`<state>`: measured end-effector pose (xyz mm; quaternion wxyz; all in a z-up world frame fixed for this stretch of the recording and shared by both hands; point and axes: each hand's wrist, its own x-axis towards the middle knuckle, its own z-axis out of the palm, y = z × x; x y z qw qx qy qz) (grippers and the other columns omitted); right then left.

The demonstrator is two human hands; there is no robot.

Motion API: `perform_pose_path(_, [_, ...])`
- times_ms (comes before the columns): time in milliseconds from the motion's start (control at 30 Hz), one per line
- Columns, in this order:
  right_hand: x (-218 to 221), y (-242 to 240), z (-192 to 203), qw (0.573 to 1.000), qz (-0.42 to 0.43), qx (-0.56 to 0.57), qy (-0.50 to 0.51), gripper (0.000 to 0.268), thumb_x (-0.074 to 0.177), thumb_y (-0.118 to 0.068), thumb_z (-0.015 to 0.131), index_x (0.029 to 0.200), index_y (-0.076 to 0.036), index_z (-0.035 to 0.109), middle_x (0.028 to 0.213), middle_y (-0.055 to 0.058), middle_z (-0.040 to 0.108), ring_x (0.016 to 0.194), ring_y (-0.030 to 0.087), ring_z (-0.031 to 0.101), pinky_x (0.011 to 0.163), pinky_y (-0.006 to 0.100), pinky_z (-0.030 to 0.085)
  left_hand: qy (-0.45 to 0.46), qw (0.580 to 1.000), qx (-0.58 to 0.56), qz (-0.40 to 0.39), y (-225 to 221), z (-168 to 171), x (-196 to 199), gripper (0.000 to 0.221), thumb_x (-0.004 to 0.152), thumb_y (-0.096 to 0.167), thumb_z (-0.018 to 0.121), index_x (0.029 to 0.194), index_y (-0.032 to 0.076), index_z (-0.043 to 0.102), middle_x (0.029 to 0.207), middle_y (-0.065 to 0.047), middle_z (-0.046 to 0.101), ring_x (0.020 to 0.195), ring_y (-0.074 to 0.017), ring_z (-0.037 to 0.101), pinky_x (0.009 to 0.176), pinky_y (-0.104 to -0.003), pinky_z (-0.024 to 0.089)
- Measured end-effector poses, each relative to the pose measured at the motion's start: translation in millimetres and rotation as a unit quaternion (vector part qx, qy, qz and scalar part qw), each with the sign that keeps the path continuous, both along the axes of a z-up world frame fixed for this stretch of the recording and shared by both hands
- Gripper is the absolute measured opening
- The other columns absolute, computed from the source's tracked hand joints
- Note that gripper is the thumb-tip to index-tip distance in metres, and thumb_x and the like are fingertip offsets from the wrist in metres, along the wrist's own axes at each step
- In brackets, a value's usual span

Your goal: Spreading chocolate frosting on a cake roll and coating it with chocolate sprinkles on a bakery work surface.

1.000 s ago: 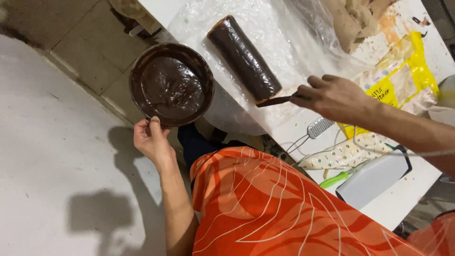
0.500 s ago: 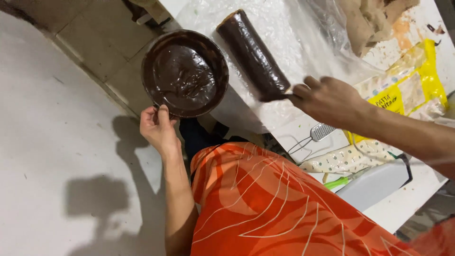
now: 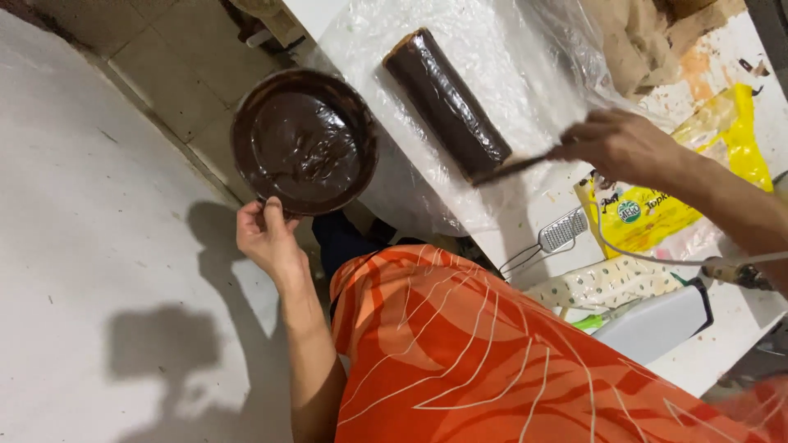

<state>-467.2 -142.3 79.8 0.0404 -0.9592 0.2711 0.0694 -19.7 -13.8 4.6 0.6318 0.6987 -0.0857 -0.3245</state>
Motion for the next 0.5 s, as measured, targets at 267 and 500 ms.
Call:
perform_pose_path(267, [51.6, -37.9, 3.9, 0.985, -0.02, -0.088, -0.144, 0.025, 0.098, 0.006, 0.064, 0.111, -0.013, 0.073, 0.085, 0.006, 0.071, 0.07, 0.016, 0.06, 0.055, 0.023, 0.041, 0.013, 1.0, 0.017, -0.008, -11.6, 0.8, -1.8, 0.013, 0.082, 0.011, 0.064, 0.079, 0.011, 0.051, 0.073, 0.0, 0.054, 0.069, -0.0081, 0.051, 0.056, -0.028, 0.054])
perform_pose_path(500, [23.3, -20.0, 0.5, 0.989, -0.035, 0.013, -0.143, 0.021, 0.095, 0.002, 0.062, 0.107, -0.013, 0.071, 0.086, 0.01, 0.07, 0.07, 0.022, 0.06, 0.054, 0.028, 0.053, 0.012, 0.998, 0.036, -0.05, -22.7, 24.6, -7.9, 0.011, 0.084, 0.011, 0.063, 0.081, 0.01, 0.052, 0.074, 0.001, 0.054, 0.071, -0.0083, 0.052, 0.058, -0.028, 0.054])
